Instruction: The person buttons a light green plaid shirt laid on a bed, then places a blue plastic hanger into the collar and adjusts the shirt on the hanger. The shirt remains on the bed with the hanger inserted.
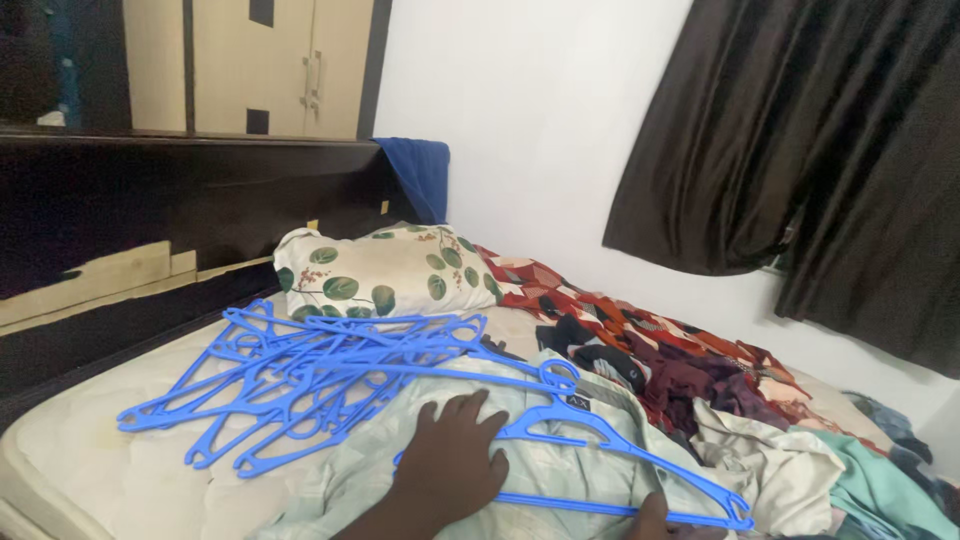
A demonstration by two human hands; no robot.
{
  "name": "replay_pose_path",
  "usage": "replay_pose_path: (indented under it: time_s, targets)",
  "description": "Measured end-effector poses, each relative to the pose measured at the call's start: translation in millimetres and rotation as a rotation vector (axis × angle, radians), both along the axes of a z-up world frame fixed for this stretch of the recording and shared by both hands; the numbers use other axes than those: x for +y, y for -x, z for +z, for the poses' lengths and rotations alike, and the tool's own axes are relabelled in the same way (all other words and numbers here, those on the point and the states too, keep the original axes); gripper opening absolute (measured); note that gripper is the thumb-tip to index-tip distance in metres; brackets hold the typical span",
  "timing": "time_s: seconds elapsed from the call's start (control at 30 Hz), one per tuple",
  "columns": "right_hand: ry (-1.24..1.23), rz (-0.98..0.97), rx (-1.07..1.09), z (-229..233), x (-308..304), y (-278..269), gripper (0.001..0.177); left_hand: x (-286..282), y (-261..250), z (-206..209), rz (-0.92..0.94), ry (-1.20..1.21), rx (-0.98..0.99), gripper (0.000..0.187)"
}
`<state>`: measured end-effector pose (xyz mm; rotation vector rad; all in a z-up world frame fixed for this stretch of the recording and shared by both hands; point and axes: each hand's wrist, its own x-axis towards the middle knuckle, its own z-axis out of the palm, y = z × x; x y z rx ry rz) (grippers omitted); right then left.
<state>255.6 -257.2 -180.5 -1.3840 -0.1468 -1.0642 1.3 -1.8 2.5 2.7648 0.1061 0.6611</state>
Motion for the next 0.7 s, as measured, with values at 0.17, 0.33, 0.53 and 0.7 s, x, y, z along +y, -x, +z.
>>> replay_pose_path:
  time_s: [0.17, 0.33, 0.53, 0.7]
  targets:
    - [0.018, -0.012, 0.047, -10, 1, -10, 0.075, -5, 6, 11, -0.058, -0.17, -0.12, 0.068]
    - [0.037, -0.015, 0.059, -14, -2, -19, 0.079, -1, 5, 53, -0.009, -0.045, 0.382, 0.1]
    - [0.054, -0.024, 0.083, -32, -5, -31, 0.084, 10, -55, 45, 0.144, 0.108, 0.216, 0.069]
    - [0.042, -0.015, 0.087, -41, 7, -54, 0.088, 10, -56, -8, -0.006, -0.175, -0.254, 0.022]
